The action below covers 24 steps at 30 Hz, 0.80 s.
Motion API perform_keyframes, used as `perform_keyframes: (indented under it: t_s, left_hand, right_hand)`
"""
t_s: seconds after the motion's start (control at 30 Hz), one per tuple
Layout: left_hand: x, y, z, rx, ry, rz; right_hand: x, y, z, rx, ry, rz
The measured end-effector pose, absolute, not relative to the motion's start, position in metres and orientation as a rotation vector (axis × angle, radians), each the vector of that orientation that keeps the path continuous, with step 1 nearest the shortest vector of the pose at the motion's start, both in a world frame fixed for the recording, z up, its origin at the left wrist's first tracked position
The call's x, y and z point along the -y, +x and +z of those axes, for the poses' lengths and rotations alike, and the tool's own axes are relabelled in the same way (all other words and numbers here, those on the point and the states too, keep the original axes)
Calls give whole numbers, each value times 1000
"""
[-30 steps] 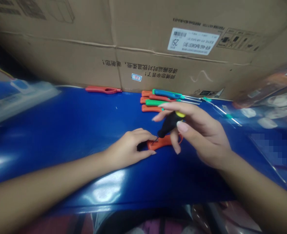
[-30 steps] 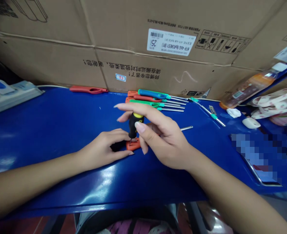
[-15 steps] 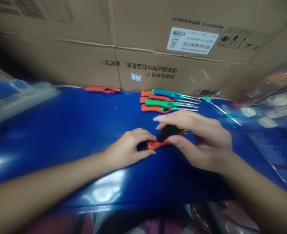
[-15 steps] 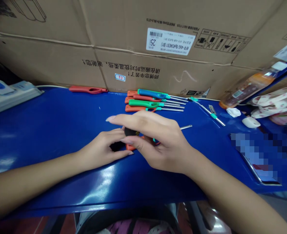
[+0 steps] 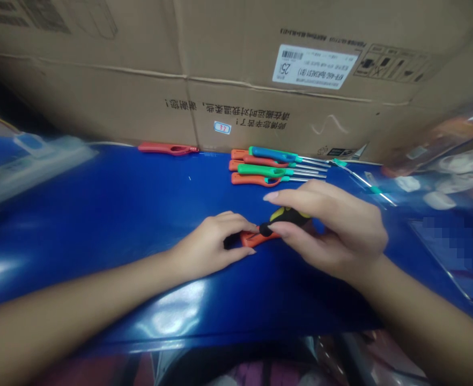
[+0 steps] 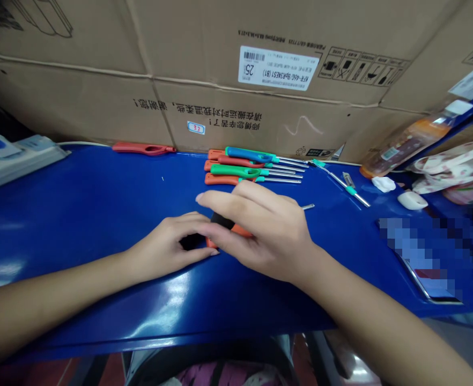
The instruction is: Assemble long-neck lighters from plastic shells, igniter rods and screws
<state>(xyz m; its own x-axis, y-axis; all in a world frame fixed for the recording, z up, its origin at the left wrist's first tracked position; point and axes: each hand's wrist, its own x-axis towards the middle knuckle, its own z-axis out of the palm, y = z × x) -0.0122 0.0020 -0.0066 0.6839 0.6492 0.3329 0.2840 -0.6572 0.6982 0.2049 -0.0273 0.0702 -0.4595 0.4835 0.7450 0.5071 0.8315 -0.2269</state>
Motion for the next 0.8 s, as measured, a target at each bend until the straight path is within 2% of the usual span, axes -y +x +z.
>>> perform_keyframes:
  t_s: [0.2,0.4,0.47,0.57,0.63,0.8]
  left_hand:
    - [-2,-13,-9,-704,2287,794]
    - [-2,-12,-7,-695,2280,776]
    - [-2,-12,-7,-704,2283,771]
    - [-2,-13,-8,-705,2290,783]
    - [-2,-13,-9,-700,2295,797]
    - [-1,-12,-9,-721,2323,799]
  right_hand:
    - [27,208,69,2171,-771,512]
    - [30,203,72,2178,-720,42]
    - [31,203,71,2189,-748,131]
    - [30,206,70,2173,-751,519]
    - [27,207,69,2137,-713,577]
    - [21,205,65,2082,-722,116]
